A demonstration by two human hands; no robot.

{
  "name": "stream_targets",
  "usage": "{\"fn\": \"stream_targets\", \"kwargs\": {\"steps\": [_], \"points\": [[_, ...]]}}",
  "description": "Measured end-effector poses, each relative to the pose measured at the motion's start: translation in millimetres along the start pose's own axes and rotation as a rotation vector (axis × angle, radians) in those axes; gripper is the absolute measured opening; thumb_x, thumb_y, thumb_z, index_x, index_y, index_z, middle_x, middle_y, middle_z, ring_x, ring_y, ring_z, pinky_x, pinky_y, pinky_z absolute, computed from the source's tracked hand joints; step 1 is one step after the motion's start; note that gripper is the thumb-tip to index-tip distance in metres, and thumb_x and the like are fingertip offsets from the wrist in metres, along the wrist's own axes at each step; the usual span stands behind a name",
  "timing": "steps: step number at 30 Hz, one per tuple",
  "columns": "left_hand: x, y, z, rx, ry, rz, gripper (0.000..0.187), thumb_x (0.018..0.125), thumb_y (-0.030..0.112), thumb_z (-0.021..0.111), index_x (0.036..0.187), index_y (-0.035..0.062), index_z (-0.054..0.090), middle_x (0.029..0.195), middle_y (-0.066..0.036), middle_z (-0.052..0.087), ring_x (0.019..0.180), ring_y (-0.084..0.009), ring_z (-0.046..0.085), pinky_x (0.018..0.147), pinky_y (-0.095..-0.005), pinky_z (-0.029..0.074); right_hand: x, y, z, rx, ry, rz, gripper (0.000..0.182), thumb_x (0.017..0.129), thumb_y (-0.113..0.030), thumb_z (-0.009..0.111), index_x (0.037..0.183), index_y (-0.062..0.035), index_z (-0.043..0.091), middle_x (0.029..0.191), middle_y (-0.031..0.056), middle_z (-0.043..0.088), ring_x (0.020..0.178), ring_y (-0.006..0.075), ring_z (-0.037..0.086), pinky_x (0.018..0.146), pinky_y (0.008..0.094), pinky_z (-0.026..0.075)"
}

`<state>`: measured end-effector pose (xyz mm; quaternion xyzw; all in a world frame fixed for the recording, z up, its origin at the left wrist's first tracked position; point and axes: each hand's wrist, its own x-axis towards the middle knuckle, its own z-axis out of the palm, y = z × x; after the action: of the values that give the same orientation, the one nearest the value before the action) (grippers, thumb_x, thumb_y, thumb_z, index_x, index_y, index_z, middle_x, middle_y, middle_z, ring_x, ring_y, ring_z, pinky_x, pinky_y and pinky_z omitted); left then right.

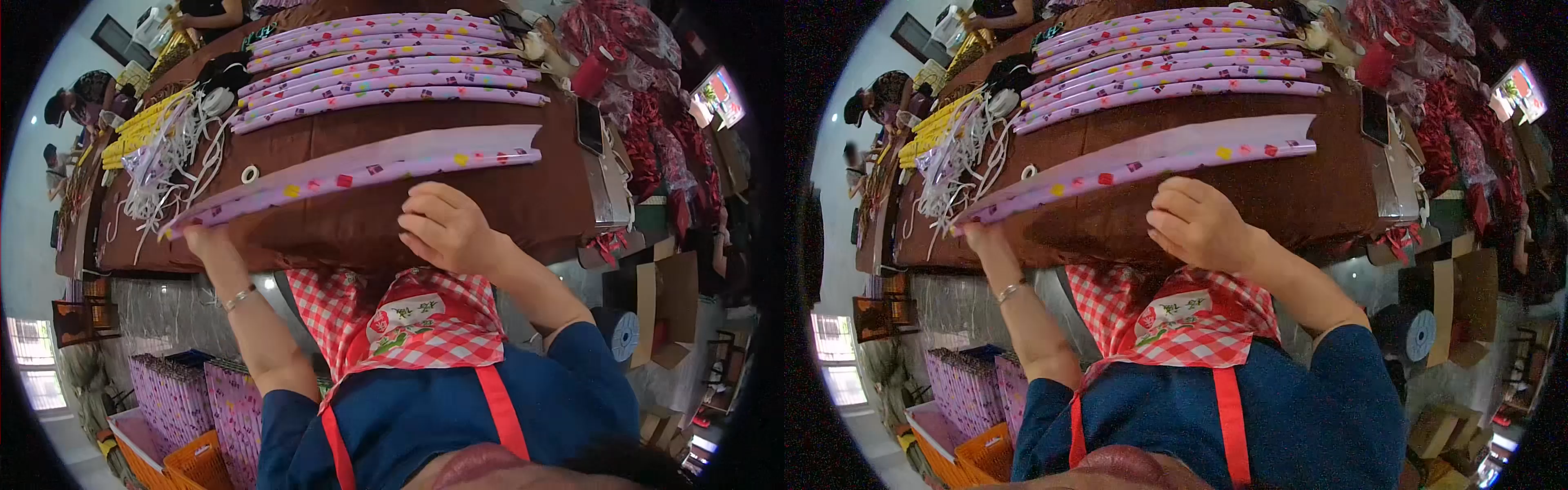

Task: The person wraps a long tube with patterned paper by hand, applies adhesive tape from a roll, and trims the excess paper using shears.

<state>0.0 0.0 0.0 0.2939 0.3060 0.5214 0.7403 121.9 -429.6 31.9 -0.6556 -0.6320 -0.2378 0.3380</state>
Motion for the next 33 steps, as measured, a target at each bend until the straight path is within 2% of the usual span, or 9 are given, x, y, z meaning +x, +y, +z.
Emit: {"fn": "stream_targets", "kwargs": {"steps": [5, 11, 15, 18, 20, 21, 23, 25, 33], "points": [[-38, -63, -11, 0.012, 0.035, -0.13, 0.043, 0.103, 0.035, 0.04, 0.132, 0.0048, 0.05, 0.133, -0.015, 0.054, 0.121, -0.0335, 0.054, 0.105, -0.0548, 0.045, -11, 36, 19, -0.25, -0.123, 0.274, 0.047, 0.072, -0.023, 0.08, 0.112, -0.0045, 0.062, 0.108, 0.0137, 0.06, 0.103, 0.0338, 0.057, 0.092, 0.045, 0.047], [-36, -56, -39, 0.024, -0.332, -0.239, 0.04, 0.102, 0.022, 0.045, 0.138, 0.0052, 0.045, 0.136, -0.013, 0.053, 0.126, -0.0313, 0.051, 0.108, -0.0533, 0.041, -35, 81, 29, -0.202, -0.433, 0.38, 0.039, 0.072, -0.031, 0.08, 0.098, -0.0069, 0.062, 0.089, 0.01, 0.063, 0.09, 0.0299, 0.061, 0.078, 0.0414, 0.051], [-46, -33, -59, 0.224, -0.027, -0.15, 0.042, 0.097, 0.019, 0.057, 0.136, 0.0046, 0.046, 0.128, -0.01, 0.054, 0.12, -0.0305, 0.053, 0.105, -0.052, 0.043, -36, 79, 20, -0.228, -0.381, 0.368, 0.038, 0.07, -0.028, 0.082, 0.094, -0.0078, 0.061, 0.085, 0.0091, 0.063, 0.082, 0.029, 0.063, 0.072, 0.0404, 0.051], [-124, -7, 3, 1.203, -0.326, 1.036, 0.045, 0.085, 0.008, 0.072, 0.126, -0.0006, 0.054, 0.13, -0.013, 0.055, 0.112, -0.0338, 0.058, 0.099, -0.0449, 0.045, -34, 79, 14, -0.264, -0.374, 0.343, 0.036, 0.067, -0.024, 0.083, 0.092, -0.0086, 0.062, 0.083, 0.0074, 0.064, 0.078, 0.0271, 0.066, 0.068, 0.0372, 0.053], [-153, 8, 44, 1.508, -1.018, 0.98, 0.048, 0.078, 0.01, 0.077, 0.121, -0.0002, 0.058, 0.127, -0.019, 0.058, 0.106, -0.037, 0.061, 0.095, -0.041, 0.047, -26, 77, 8, -0.297, -0.364, 0.234, 0.033, 0.065, -0.022, 0.082, 0.087, -0.0103, 0.06, 0.081, 0.0063, 0.063, 0.074, 0.0257, 0.066, 0.066, 0.0371, 0.052], [-163, 12, 61, 1.524, -1.263, 0.634, 0.05, 0.072, 0.013, 0.08, 0.117, -0.0001, 0.061, 0.115, -0.021, 0.063, 0.102, -0.0372, 0.063, 0.089, -0.0406, 0.05, -21, 76, 4, -0.303, -0.364, 0.192, 0.033, 0.064, -0.02, 0.082, 0.084, -0.0115, 0.058, 0.079, 0.006, 0.062, 0.075, 0.0244, 0.066, 0.064, 0.0367, 0.051], [-161, 10, 78, 1.709, -1.46, 0.163, 0.047, 0.072, 0.017, 0.079, 0.111, -0.002, 0.064, 0.099, -0.019, 0.068, 0.097, -0.0356, 0.065, 0.085, -0.0409, 0.051, -18, 72, -4, -0.326, -0.346, 0.159, 0.032, 0.066, -0.021, 0.082, 0.085, -0.0112, 0.058, 0.08, 0.006, 0.062, 0.076, 0.0253, 0.067, 0.064, 0.0375, 0.051], [-162, 5, 91, 1.809, -1.512, 0.147, 0.043, 0.071, 0.019, 0.077, 0.106, -0.0019, 0.065, 0.093, -0.02, 0.068, 0.089, -0.0382, 0.065, 0.081, -0.0428, 0.051, -17, 71, -14, -0.352, -0.328, 0.132, 0.032, 0.067, -0.021, 0.082, 0.085, -0.011, 0.058, 0.08, 0.0061, 0.062, 0.077, 0.0263, 0.067, 0.065, 0.0383, 0.052], [-163, -28, 65, 1.761, -1.204, 1.055, 0.032, 0.069, 0.012, 0.076, 0.091, 0.008, 0.053, 0.082, -0.014, 0.063, 0.079, -0.0378, 0.063, 0.069, -0.0485, 0.049, -38, 95, -53, -0.314, -0.521, 0.378, 0.024, 0.073, -0.019, 0.077, 0.085, -0.0085, 0.059, 0.075, 0.0104, 0.063, 0.076, 0.0307, 0.067, 0.066, 0.043, 0.053]]}}
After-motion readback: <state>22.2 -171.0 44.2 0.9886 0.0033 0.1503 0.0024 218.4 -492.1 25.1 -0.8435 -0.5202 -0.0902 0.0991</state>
